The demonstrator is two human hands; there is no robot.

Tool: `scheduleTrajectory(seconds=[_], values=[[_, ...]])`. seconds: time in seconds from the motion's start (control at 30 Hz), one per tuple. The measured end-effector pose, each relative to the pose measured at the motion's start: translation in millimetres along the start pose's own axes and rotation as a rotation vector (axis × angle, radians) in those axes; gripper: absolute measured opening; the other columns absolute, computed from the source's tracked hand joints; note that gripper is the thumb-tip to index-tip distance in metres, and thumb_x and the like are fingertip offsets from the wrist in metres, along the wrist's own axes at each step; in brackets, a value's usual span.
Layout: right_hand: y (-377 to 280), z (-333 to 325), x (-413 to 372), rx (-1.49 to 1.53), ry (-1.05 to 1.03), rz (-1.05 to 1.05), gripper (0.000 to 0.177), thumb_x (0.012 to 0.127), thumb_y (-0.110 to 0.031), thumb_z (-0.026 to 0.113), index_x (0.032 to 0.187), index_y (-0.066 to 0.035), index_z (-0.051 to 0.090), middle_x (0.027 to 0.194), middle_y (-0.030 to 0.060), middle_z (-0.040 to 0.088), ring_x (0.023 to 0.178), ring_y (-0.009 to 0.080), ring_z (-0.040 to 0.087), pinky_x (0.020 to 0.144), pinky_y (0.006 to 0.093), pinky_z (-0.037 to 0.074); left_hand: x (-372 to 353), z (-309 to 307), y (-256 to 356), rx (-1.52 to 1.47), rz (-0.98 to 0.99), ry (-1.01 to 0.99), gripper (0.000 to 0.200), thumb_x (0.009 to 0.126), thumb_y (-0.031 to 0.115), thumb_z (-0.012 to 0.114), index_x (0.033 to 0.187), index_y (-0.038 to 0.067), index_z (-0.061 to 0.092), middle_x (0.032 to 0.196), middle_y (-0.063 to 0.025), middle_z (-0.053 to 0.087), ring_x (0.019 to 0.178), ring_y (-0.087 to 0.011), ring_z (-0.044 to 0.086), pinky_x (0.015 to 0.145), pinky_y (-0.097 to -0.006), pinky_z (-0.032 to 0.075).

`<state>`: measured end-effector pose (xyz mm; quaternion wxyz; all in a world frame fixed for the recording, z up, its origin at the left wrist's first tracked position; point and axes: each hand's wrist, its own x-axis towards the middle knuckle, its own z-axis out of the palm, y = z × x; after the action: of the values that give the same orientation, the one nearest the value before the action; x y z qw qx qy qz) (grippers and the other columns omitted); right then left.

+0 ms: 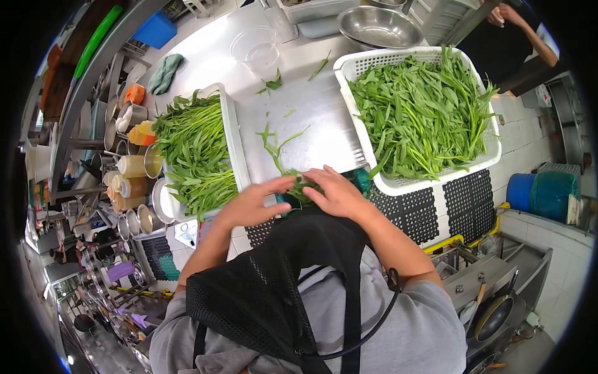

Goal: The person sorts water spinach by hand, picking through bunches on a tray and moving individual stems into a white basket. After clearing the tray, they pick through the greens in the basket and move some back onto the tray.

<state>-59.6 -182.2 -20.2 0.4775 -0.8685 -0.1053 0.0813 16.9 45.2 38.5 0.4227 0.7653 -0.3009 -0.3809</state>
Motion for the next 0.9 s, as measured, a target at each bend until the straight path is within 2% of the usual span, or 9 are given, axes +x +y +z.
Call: scheduleTrajectory(seconds=[0.07,0.17,0.23,0.37,0.4,0.47,0.63,0.73,0.9], values=[[-22.8,-22.5,-8.0,-0.030,0.173,-0.034,0.029,0.087,-0.020,0.062,0.108,0.000,0.062,0.099,0.0163,0.067,0.098,0.0325,0.063,0.101,0.0415,0.042,6.4,-24.8,12.8,0.072,0.007,-0.003,0.058,0.086,0.017,0.067,0.138,0.007,0.043,0.124,-0.0161,0.059,0.112,-0.0237,0.059,0.098,-0.0346,0.044],[-29.4,-51.9,-17.7,0.215,0.475,0.098,0.023,0.085,-0.014,0.064,0.103,0.001,0.064,0.093,0.0162,0.067,0.093,0.0320,0.064,0.090,0.0378,0.048,34.8,-57.8,14.0,0.030,0.092,0.158,0.057,0.086,0.018,0.067,0.137,0.006,0.044,0.127,-0.0154,0.058,0.111,-0.0230,0.059,0.098,-0.0345,0.043],[-17.6,-72.3,-14.3,-0.021,0.696,0.060,0.020,0.083,-0.009,0.065,0.100,0.001,0.065,0.091,0.0161,0.067,0.088,0.0312,0.065,0.080,0.0363,0.051,62.1,-76.9,9.2,0.087,0.000,0.244,0.058,0.087,0.022,0.066,0.138,0.005,0.042,0.130,-0.0169,0.055,0.116,-0.0250,0.056,0.100,-0.0357,0.042],[2.7,-86.0,-14.4,-0.459,0.601,-0.032,0.050,0.077,-0.021,0.071,0.121,-0.003,0.055,0.121,0.0182,0.057,0.113,0.0346,0.052,0.095,0.0426,0.041,121.1,-92.7,-4.7,0.235,-0.009,0.332,0.066,0.086,0.030,0.066,0.140,0.005,0.038,0.134,-0.0218,0.050,0.123,-0.0304,0.050,0.102,-0.0391,0.040],[15.1,-77.5,-17.3,-0.502,0.476,0.049,0.067,0.075,-0.024,0.072,0.133,-0.006,0.045,0.135,0.0176,0.045,0.125,0.0355,0.040,0.103,0.0453,0.032,140.1,-95.9,-19.9,0.357,0.019,0.363,0.071,0.084,0.035,0.067,0.141,0.005,0.036,0.136,-0.0239,0.046,0.126,-0.0337,0.046,0.104,-0.0406,0.038],[13.8,-78.0,-13.9,-0.487,0.478,0.101,0.069,0.075,-0.023,0.072,0.135,-0.007,0.042,0.137,0.0174,0.043,0.127,0.0351,0.039,0.104,0.0454,0.031,180.6,-103.6,-47.8,0.485,0.060,0.385,0.076,0.083,0.039,0.067,0.142,0.006,0.034,0.139,-0.0260,0.042,0.128,-0.0370,0.043,0.105,-0.0420,0.036],[14.1,-80.5,-10.3,-0.404,0.389,0.279,0.076,0.078,-0.018,0.067,0.144,-0.013,0.030,0.144,0.0151,0.038,0.134,0.0348,0.032,0.109,0.0467,0.026,232.8,-100.1,-77.4,0.851,-0.278,0.598,0.080,0.080,0.049,0.065,0.140,0.004,0.038,0.142,-0.0266,0.037,0.129,-0.0401,0.039,0.105,-0.0425,0.037],[11.2,-84.3,-9.3,-0.360,0.339,0.328,0.077,0.079,-0.017,0.066,0.146,-0.015,0.027,0.146,0.0134,0.037,0.136,0.0350,0.030,0.110,0.0486,0.026,228.1,-73.9,-76.9,0.967,-0.146,0.466,0.074,0.082,0.050,0.062,0.133,-0.001,0.044,0.137,-0.0260,0.043,0.126,-0.0392,0.041,0.103,-0.0434,0.039],[18.0,-85.8,-8.8,-0.315,0.325,0.325,0.077,0.081,-0.019,0.065,0.147,-0.016,0.026,0.145,0.0137,0.038,0.135,0.0360,0.032,0.109,0.0497,0.027,154.9,-6.4,-11.7,1.095,-0.288,-0.118,0.065,0.082,0.048,0.062,0.120,-0.004,0.053,0.127,-0.0230,0.050,0.104,-0.0380,0.059,0.086,-0.0450,0.050]])
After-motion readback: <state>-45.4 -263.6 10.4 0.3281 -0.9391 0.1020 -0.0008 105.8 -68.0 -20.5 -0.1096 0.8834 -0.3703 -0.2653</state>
